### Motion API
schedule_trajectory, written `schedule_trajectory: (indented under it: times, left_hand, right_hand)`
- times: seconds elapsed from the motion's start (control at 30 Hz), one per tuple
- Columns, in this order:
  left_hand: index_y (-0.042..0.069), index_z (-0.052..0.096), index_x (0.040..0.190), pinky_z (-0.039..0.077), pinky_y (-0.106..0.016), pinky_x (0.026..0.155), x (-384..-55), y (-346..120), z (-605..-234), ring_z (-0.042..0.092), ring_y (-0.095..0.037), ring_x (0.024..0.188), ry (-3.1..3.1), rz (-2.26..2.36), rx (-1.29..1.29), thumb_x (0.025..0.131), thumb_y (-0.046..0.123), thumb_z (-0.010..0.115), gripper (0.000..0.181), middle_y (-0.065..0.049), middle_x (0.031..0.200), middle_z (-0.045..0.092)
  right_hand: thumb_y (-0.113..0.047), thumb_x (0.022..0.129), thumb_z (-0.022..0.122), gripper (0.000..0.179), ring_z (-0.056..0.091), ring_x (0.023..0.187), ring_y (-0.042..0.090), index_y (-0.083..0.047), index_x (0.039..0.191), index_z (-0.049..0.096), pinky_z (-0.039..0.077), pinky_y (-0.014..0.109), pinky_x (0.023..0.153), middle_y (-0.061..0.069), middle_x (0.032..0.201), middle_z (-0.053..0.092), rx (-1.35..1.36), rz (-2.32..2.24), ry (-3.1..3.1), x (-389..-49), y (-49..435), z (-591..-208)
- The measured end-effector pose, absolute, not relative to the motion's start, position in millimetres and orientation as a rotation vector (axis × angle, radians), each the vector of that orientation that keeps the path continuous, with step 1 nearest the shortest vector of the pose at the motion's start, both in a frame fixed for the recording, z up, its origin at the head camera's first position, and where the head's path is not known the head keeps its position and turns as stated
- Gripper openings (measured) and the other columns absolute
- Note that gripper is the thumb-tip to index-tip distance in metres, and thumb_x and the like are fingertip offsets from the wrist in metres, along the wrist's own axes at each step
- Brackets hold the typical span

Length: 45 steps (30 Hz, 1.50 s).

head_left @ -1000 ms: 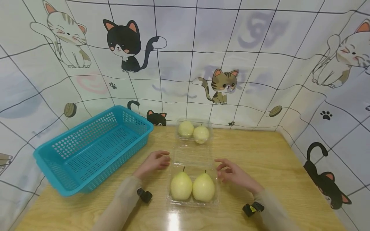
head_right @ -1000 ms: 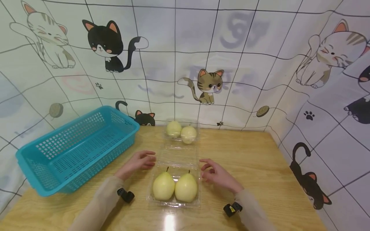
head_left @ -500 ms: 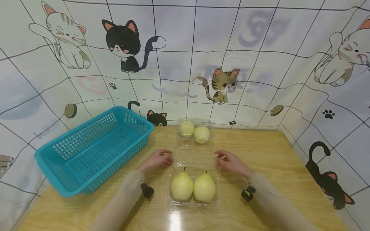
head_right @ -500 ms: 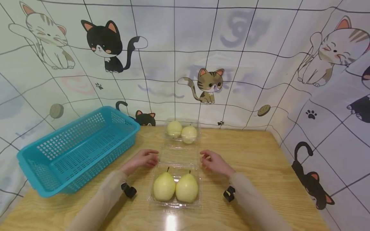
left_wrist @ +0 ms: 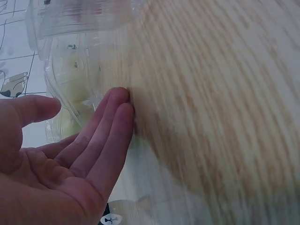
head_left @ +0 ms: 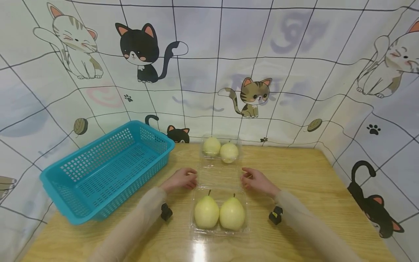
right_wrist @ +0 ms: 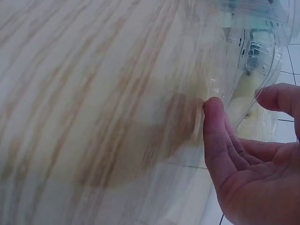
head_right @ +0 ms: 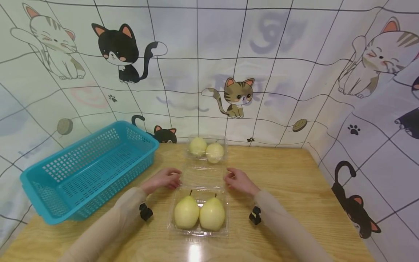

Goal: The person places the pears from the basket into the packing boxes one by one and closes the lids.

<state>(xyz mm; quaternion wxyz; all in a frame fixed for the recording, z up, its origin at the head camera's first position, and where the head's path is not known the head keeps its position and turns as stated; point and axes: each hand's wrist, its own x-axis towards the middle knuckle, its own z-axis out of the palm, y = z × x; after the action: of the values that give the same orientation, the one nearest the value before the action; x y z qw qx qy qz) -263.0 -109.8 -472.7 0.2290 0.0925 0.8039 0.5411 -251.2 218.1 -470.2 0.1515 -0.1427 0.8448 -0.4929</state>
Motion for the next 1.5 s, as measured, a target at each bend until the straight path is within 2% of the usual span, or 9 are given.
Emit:
schedule_trajectory:
  times: [0.4, 0.63, 0.87, 1.13, 1.3, 1.5]
  left_hand:
    - [-0.016, 0.046, 0.127, 0.057, -0.038, 0.072, -259.9, -103.5, -468.5, 0.068, -0.027, 0.078, 2.246, 1.424, 0.266, 0.100, 0.008, 0.046, 0.036, -0.018, 0.089, 0.068]
    - [-0.014, 0.047, 0.126, 0.057, -0.038, 0.074, -254.8, -103.6, -466.6, 0.067, -0.027, 0.080, 2.236, 1.405, 0.260, 0.101, 0.008, 0.046, 0.034, -0.017, 0.089, 0.067]
    - [-0.013, 0.048, 0.125, 0.056, -0.038, 0.076, -248.6, -104.0, -461.8, 0.067, -0.025, 0.081, 2.236, 1.403, 0.251, 0.101, 0.009, 0.047, 0.032, -0.015, 0.088, 0.066]
    - [-0.011, 0.046, 0.127, 0.056, -0.037, 0.079, -238.4, -108.7, -456.7, 0.066, -0.024, 0.084, 2.209, 1.438, 0.296, 0.100, 0.009, 0.050, 0.034, -0.015, 0.092, 0.067]
    - [-0.010, 0.042, 0.132, 0.055, -0.037, 0.079, -233.2, -111.6, -456.3, 0.066, -0.024, 0.084, 2.228, 1.450, 0.399, 0.099, 0.008, 0.051, 0.039, -0.013, 0.094, 0.067]
    - [-0.012, 0.038, 0.132, 0.056, -0.040, 0.078, -230.8, -113.4, -460.1, 0.066, -0.029, 0.085, 2.194, 1.534, 0.494, 0.096, 0.003, 0.051, 0.041, -0.017, 0.094, 0.068]
  right_hand:
    - [-0.003, 0.096, 0.052, 0.053, 0.062, 0.092, 0.027, 0.021, 0.137, 0.031, 0.055, 0.031, 0.068, 0.026, 0.112, 0.057, -0.437, -1.358, 2.463, -252.3, 220.6, -471.1]
    - [-0.005, 0.097, 0.053, 0.052, 0.062, 0.095, 0.030, 0.020, 0.138, 0.033, 0.056, 0.033, 0.070, 0.027, 0.114, 0.057, -0.387, -1.377, 2.463, -242.2, 217.7, -467.4]
    - [-0.001, 0.095, 0.050, 0.058, 0.063, 0.095, 0.034, 0.018, 0.142, 0.024, 0.057, 0.038, 0.073, 0.034, 0.119, 0.056, -0.376, -1.521, 2.329, -236.2, 219.6, -465.1]
    - [0.001, 0.093, 0.050, 0.066, 0.062, 0.101, 0.041, 0.012, 0.147, 0.014, 0.055, 0.044, 0.080, 0.038, 0.128, 0.046, -0.367, -1.625, 2.167, -227.1, 222.6, -459.9]
    - [0.001, 0.094, 0.051, 0.070, 0.060, 0.104, 0.042, 0.009, 0.149, 0.008, 0.054, 0.044, 0.082, 0.037, 0.125, 0.050, -0.384, -1.603, 2.142, -220.6, 224.7, -453.7]
    - [0.002, 0.095, 0.052, 0.074, 0.058, 0.106, 0.045, 0.005, 0.151, 0.003, 0.054, 0.044, 0.082, 0.037, 0.124, 0.051, -0.420, -1.615, 2.146, -212.6, 224.9, -447.9]
